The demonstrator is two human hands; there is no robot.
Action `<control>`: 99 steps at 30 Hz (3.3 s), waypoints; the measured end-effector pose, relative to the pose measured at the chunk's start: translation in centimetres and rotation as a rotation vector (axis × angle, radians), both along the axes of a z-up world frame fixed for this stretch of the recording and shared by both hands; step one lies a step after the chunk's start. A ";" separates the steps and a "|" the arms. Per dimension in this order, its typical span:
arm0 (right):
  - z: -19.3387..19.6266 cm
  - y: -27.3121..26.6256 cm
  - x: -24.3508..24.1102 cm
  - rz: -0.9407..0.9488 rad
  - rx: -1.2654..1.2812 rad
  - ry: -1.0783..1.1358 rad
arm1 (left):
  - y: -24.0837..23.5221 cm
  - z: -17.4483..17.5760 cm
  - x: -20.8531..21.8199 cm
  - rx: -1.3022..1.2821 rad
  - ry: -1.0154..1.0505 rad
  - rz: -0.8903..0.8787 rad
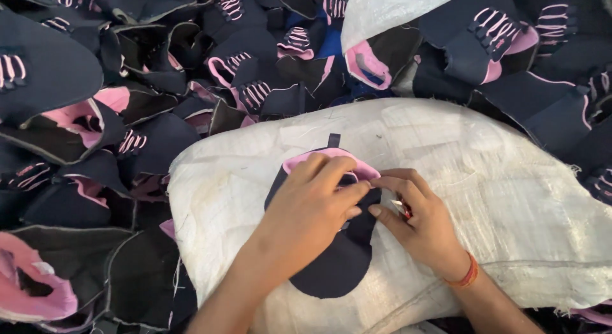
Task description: Trim loose threads and excess material from shoe uppers using a pair of small scissors.
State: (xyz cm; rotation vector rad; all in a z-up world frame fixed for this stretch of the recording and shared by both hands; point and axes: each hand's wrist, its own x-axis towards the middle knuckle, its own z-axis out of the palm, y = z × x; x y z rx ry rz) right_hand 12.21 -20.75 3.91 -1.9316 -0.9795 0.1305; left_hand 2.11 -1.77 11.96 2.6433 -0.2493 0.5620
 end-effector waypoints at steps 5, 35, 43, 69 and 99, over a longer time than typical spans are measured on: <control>-0.3 -0.2 0.3 0.007 0.001 -0.005 | 0.3 -2.9 1.8 -0.083 0.003 -0.095; 6.5 1.1 1.4 0.136 -0.462 -0.455 | -0.5 -8.1 0.5 -0.578 -0.250 0.149; 10.2 2.7 2.1 0.312 -0.473 -0.701 | -0.5 -7.9 0.5 -0.615 -0.286 0.150; 10.8 3.6 2.6 0.396 -0.600 -0.671 | -0.3 -8.4 0.0 -0.757 -0.269 0.166; 7.9 2.1 3.2 0.231 -0.399 -0.471 | 1.2 -7.1 0.9 -0.500 -0.239 0.109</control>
